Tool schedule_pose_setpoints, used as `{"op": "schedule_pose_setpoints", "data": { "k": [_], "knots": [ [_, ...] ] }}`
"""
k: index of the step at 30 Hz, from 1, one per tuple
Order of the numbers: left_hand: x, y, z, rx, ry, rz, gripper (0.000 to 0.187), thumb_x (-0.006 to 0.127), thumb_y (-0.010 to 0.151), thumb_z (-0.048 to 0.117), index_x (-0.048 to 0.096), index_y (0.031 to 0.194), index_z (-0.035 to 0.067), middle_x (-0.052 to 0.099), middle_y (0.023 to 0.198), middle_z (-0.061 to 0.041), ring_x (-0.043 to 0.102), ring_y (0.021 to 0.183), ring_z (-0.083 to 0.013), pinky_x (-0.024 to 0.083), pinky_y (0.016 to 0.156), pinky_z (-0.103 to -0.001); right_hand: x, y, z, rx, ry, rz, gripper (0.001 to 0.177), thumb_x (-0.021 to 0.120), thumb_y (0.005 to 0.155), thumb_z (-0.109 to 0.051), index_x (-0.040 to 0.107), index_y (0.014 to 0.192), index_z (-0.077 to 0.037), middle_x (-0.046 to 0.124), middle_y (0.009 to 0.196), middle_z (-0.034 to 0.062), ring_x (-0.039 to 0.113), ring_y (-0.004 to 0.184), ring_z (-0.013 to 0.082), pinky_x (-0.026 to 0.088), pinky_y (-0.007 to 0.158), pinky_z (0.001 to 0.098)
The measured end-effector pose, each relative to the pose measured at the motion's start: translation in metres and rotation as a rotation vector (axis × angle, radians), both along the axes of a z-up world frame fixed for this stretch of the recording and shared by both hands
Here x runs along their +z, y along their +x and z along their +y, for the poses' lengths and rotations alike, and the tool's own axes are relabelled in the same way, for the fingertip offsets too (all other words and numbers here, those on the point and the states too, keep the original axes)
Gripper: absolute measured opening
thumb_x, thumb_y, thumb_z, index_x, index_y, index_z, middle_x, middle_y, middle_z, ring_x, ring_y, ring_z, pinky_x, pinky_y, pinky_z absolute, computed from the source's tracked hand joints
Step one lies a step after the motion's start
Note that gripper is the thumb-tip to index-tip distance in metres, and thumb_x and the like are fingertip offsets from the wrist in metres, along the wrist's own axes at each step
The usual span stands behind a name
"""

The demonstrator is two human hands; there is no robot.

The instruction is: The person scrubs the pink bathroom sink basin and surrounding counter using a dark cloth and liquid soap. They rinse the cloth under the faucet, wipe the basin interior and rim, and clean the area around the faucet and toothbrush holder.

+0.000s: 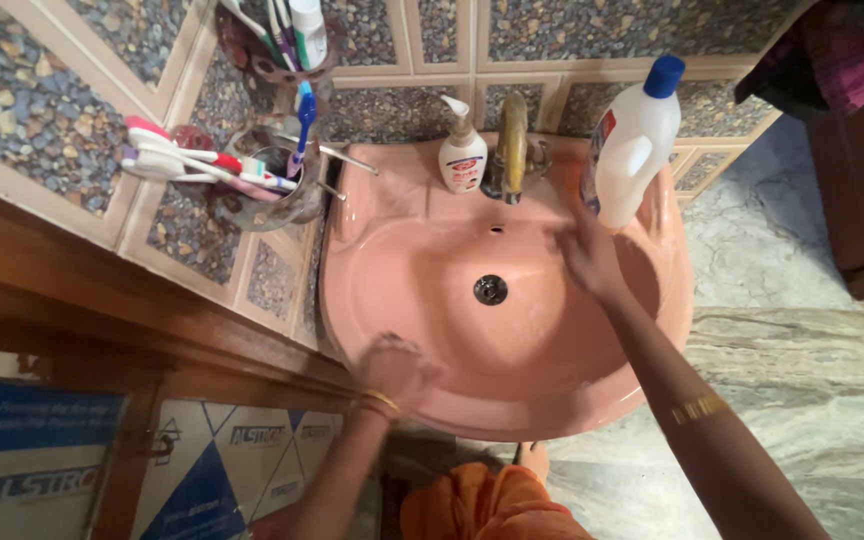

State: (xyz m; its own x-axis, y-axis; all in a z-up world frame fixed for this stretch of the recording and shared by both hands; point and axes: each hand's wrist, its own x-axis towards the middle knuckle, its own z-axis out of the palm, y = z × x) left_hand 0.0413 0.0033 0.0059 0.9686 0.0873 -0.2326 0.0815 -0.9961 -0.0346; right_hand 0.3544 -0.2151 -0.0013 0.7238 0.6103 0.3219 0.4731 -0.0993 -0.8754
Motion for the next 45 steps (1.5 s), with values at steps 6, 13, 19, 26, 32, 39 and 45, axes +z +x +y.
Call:
{"op": "schedule_pose_setpoints", "data": {
  "k": [6,13,19,26,32,39,45],
  "knots": [
    [-0.003,0.013,-0.052,0.075,-0.371,-0.038,0.049,0.054,0.094,0.054,0.078,0.077,0.015,0.076,0.081,-0.012,0.072,0.077,-0.0326,0.056,0.073,-0.049,0.019,0.089,0.102,-0.034,0.207,0.538,0.059,0.046,0.107,-0.034,0.027,0.159,-0.013,0.062,0.125,0.0098,0.068,0.089,0.0174,0.059,0.071,0.0307],
    [0.005,0.010,-0.049,0.131,-0.413,-0.099,0.047,0.056,0.090,0.055,0.078,0.076,0.015,0.073,0.079,-0.012,0.071,0.074,-0.0347,0.057,0.070,-0.050,-0.026,0.087,0.089,-0.248,0.111,-0.171,0.031,0.056,0.114,-0.027,0.068,0.123,0.000,0.069,0.109,0.0140,0.066,0.094,0.0208,0.055,0.081,0.0333],
    [0.004,0.013,-0.047,0.194,-0.413,-0.085,0.048,0.058,0.088,0.055,0.077,0.075,0.012,0.074,0.078,-0.014,0.072,0.075,-0.0338,0.057,0.071,-0.049,-0.081,-0.007,0.090,0.006,0.034,0.767,0.016,0.070,0.086,0.006,0.072,0.102,0.009,0.074,0.098,0.0184,0.076,0.089,0.0258,0.064,0.081,0.0330],
    [0.018,0.013,-0.048,0.192,-0.401,-0.063,0.052,0.057,0.089,0.058,0.077,0.077,0.012,0.074,0.081,-0.014,0.072,0.080,-0.0332,0.057,0.074,-0.049,-0.034,0.001,0.091,0.257,-0.408,0.834,0.015,0.071,0.081,0.004,0.074,0.093,0.013,0.077,0.090,0.0190,0.078,0.083,0.0272,0.066,0.078,0.0346],
    [0.017,0.010,-0.047,0.218,-0.421,-0.081,0.049,0.058,0.087,0.057,0.078,0.079,0.013,0.075,0.083,-0.014,0.072,0.082,-0.0336,0.057,0.074,-0.049,-0.055,0.022,0.084,0.314,-0.739,0.769,0.010,0.077,0.077,0.001,0.078,0.087,0.003,0.077,0.078,0.0109,0.074,0.070,0.0201,0.064,0.067,0.0323],
    [0.010,0.013,-0.047,0.204,-0.424,-0.088,0.047,0.059,0.087,0.055,0.078,0.078,0.013,0.075,0.083,-0.013,0.072,0.082,-0.0326,0.057,0.075,-0.047,-0.095,0.055,0.088,-0.296,-0.368,-0.203,0.009,0.072,0.092,-0.012,0.078,0.096,-0.007,0.077,0.088,0.0110,0.074,0.076,0.0223,0.057,0.070,0.0364],
    [0.008,0.014,-0.048,0.219,-0.463,-0.105,0.044,0.060,0.086,0.053,0.078,0.078,0.014,0.075,0.080,-0.012,0.072,0.079,-0.0331,0.056,0.075,-0.048,-0.028,0.090,0.113,-0.276,-0.342,-0.137,0.024,0.081,0.080,-0.022,0.075,0.097,-0.007,0.075,0.089,0.0144,0.073,0.081,0.0297,0.055,0.071,0.0418]
  ]
}}
